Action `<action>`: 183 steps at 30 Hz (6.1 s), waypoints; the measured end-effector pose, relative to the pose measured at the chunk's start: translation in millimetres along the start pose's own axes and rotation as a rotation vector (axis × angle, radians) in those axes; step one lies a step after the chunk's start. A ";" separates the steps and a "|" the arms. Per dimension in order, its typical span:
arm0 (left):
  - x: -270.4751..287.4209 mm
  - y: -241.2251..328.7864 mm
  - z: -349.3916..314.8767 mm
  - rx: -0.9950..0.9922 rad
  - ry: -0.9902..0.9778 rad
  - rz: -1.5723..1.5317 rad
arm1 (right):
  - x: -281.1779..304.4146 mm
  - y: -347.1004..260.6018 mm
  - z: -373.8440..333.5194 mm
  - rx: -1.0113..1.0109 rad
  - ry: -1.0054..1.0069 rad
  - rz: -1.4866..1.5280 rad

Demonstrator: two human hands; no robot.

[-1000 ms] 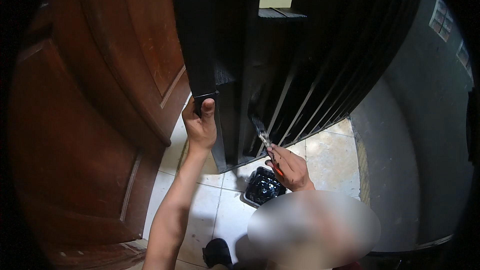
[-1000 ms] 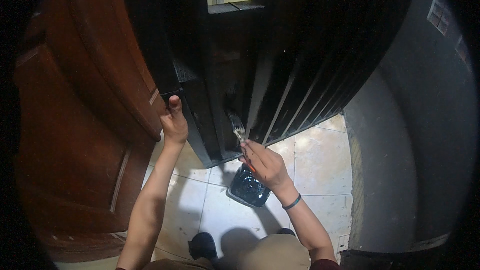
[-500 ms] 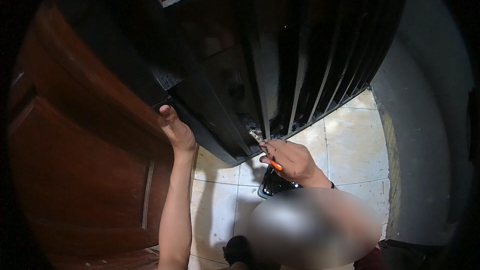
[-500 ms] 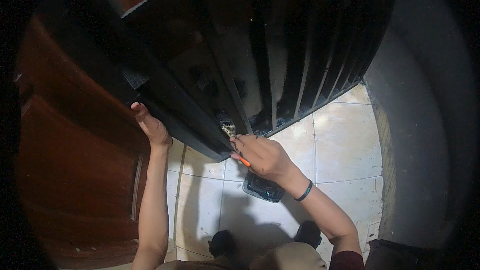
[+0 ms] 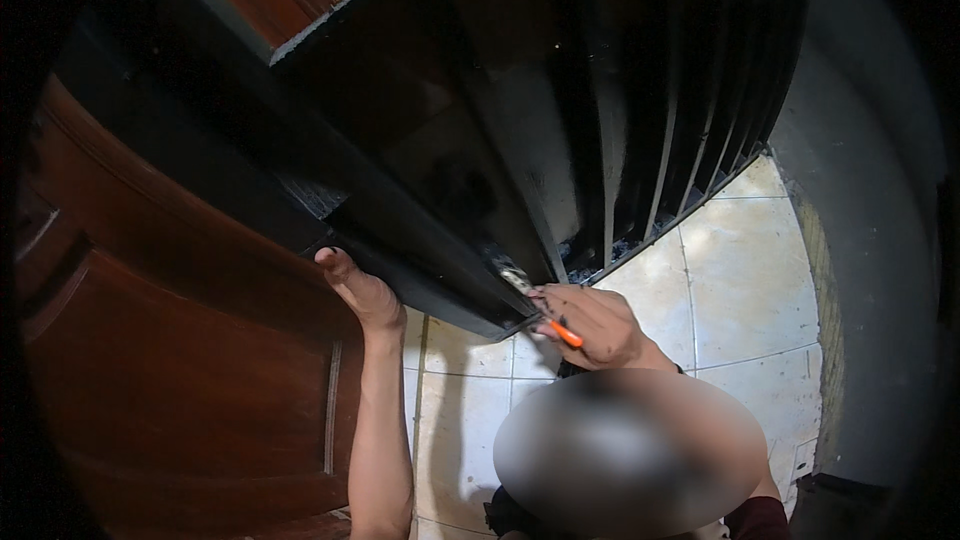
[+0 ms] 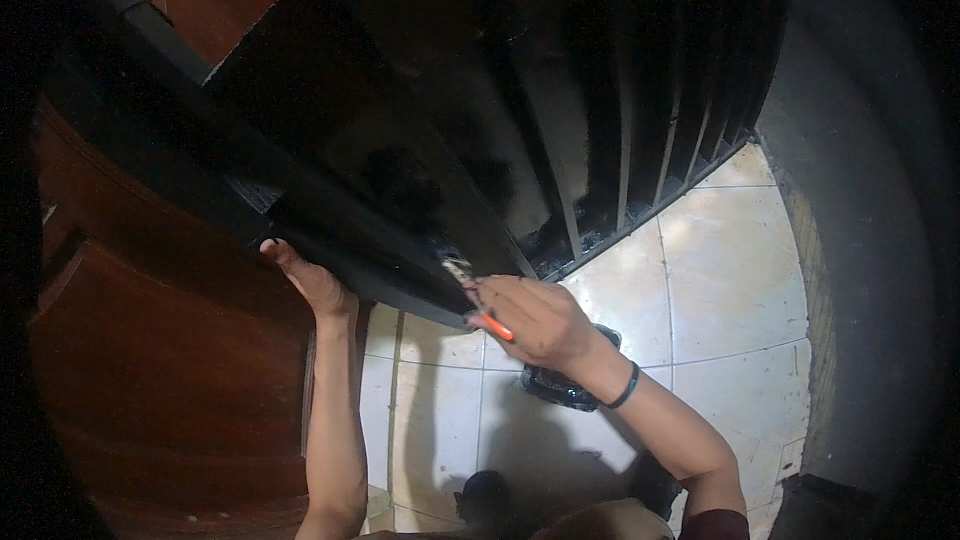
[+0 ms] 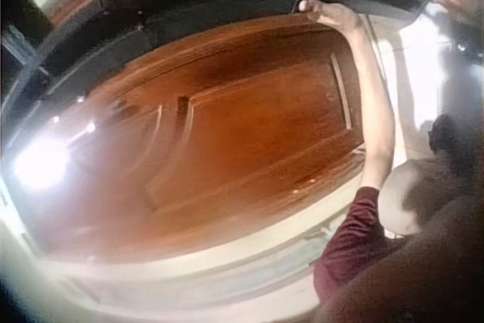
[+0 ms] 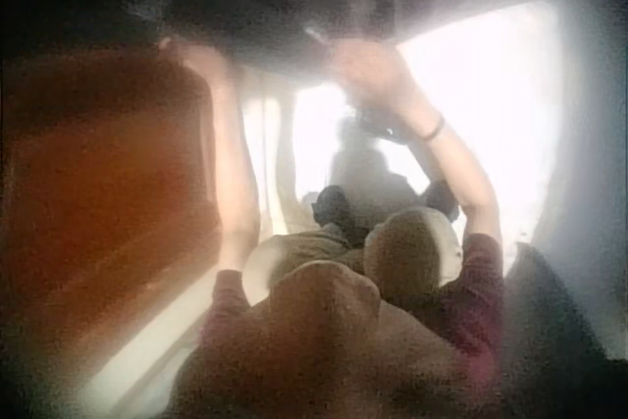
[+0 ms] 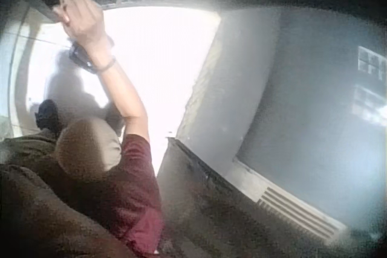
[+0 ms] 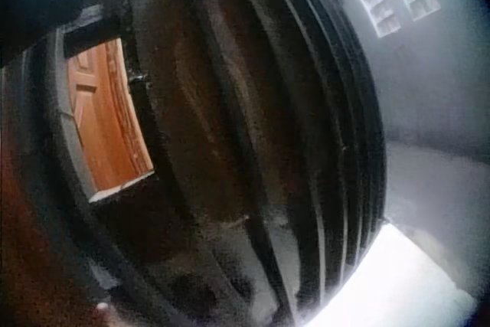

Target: The person paints a black metal gate using a brush and a small container of black paint, applying paint to the vertical bars and the bottom frame.

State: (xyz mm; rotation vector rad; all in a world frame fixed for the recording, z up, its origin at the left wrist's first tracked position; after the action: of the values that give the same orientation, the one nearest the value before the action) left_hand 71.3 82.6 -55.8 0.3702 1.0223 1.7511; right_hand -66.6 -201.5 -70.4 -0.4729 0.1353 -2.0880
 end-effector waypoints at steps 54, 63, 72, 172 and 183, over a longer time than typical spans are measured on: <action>-11.2 31.4 -6.0 -0.172 0.002 0.153 | 1.6 25.0 1.9 -0.818 0.291 0.234; -13.7 31.3 -11.9 -0.110 -0.099 0.106 | -16.4 25.1 -0.3 -1.050 0.255 0.411; -14.8 45.6 -13.5 -0.161 -0.045 0.156 | -28.1 28.7 27.8 -0.905 0.315 0.340; -9.8 40.3 -11.5 -0.165 0.045 0.160 | -45.1 11.2 28.2 -0.880 0.278 0.258; -16.1 31.0 -10.9 -0.151 -0.021 0.046 | -44.4 11.7 17.2 -0.871 0.316 0.247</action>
State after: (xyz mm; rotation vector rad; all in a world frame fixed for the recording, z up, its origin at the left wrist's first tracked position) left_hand 51.8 59.9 -34.8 0.3184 0.8662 1.8493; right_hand -29.9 -169.0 -70.2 -0.5859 1.2521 -1.7613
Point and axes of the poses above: each hand's wrist, its own z-axis towards the middle knuckle, its own x-axis out of the back of the hand, y = z × x, the point moved 10 cm from there along z, towards the middle knuckle, and after that the axes turned 6 degrees about y, right-handed, at the moved point
